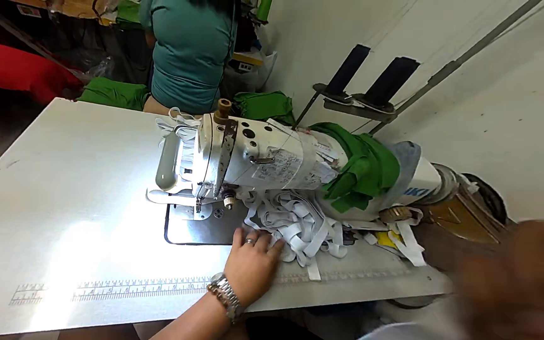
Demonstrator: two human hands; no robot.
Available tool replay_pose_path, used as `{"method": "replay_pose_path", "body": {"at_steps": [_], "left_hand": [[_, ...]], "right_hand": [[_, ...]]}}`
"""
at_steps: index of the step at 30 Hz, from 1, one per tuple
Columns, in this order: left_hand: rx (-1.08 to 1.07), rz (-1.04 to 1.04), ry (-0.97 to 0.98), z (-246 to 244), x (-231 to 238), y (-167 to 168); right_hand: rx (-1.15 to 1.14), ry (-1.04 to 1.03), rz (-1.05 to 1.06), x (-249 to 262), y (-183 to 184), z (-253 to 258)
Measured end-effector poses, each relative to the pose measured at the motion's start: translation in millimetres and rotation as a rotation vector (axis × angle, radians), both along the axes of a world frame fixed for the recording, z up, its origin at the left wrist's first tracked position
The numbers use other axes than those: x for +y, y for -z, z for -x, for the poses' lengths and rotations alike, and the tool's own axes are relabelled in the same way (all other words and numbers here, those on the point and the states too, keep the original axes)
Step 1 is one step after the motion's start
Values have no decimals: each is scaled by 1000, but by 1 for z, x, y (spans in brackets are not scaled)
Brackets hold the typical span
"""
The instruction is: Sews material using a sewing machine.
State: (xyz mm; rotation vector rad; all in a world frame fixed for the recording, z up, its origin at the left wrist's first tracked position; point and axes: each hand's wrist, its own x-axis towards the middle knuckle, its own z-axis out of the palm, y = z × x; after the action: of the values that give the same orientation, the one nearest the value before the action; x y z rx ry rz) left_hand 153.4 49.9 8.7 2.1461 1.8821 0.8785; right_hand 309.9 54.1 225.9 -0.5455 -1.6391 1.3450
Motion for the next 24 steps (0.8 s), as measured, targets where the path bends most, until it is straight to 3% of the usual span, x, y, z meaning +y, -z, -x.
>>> {"method": "replay_pose_path", "body": {"at_steps": [2,5,9,13,16,20,22,24], "left_hand": [[-100,-93,-42,25,-19,5],[-272,-77,-186,77,-44,3],[-562,-57,-435,134,-41,-9],[-777,56,-495,161,-16,-19],[-944,126,-453,167,0,-24],[-1040,88,-439,173,7,-31],[-1085,44,-451,178,11,-23],[-1049,5,-473,182,12,-17]], "right_hand": [[79,-77,202,6,57,26],[97,39,485,22,141,72],[-5,112,671,55,174,131],[-276,39,495,93,197,174],[-575,-174,384,130,228,184],[-848,-201,194,169,258,174],[-814,-237,202,185,275,160],[-752,-278,228,169,257,171]]}}
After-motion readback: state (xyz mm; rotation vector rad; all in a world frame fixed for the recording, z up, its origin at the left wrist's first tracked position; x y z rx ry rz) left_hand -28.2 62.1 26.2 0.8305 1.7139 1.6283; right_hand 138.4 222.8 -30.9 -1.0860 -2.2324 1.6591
